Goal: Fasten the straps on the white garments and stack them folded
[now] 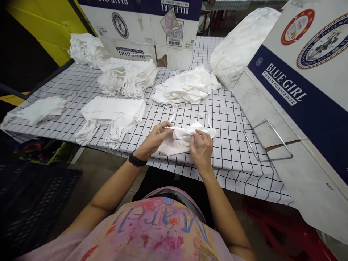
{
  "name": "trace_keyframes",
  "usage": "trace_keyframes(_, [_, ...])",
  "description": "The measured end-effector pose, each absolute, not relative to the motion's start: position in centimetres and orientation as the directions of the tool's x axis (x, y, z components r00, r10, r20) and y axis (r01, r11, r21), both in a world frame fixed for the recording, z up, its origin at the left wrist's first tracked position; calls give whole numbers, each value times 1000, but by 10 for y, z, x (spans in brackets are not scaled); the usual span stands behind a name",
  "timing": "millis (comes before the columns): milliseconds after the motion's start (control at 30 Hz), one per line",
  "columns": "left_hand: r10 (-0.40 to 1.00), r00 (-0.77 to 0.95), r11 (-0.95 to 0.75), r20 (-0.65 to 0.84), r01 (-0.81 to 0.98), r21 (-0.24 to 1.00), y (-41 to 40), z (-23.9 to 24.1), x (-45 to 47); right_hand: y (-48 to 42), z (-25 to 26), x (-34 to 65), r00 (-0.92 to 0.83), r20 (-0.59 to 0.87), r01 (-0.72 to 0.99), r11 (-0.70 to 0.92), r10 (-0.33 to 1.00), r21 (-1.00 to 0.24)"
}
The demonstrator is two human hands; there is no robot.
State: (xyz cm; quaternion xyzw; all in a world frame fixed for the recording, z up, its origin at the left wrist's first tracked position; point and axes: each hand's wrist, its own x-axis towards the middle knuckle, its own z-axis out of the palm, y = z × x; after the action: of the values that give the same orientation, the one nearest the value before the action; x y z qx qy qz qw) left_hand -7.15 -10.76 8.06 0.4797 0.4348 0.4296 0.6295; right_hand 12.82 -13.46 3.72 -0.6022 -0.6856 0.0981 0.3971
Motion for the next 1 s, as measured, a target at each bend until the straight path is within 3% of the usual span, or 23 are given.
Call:
trace_keyframes(100, [939,278,304,-202,-398,866,-102,92,-76,-129,58,138,101,321,622,192,942,-759])
trace_keyframes(233, [925,292,365,-244,-502,784,-97,101,-81,-124,79,147,48,45,284,29,998,-958])
trace_keyframes(333, [915,324,385,-241,-521,761,-98,104,-83,-121,88,147,-38,-99,27,-98,994,-995])
trace_keyframes(400, [913,331,389,-239,-527,756,-99,106,-84,-121,95,146,-68,-173,-26,-175,983,-984])
trace_keyframes(500, [919,317,376,-235,-523,765,-101,109,-87,-125,105,147,-108,-197,101,-186,974,-977])
trace_keyframes(633, [915,332,377,-231,-493,784,-101,117,-91,-132,113,150,-212,-41,433,56,976,-900])
trace_keyframes(700, [915,340,366,-216,-479,798,-101,121,-92,-133,112,152,-205,49,513,150,978,-845])
trace_keyframes(1000, [918,377,299,-125,-447,843,-103,127,-94,-133,108,154,-99,63,428,99,993,-898])
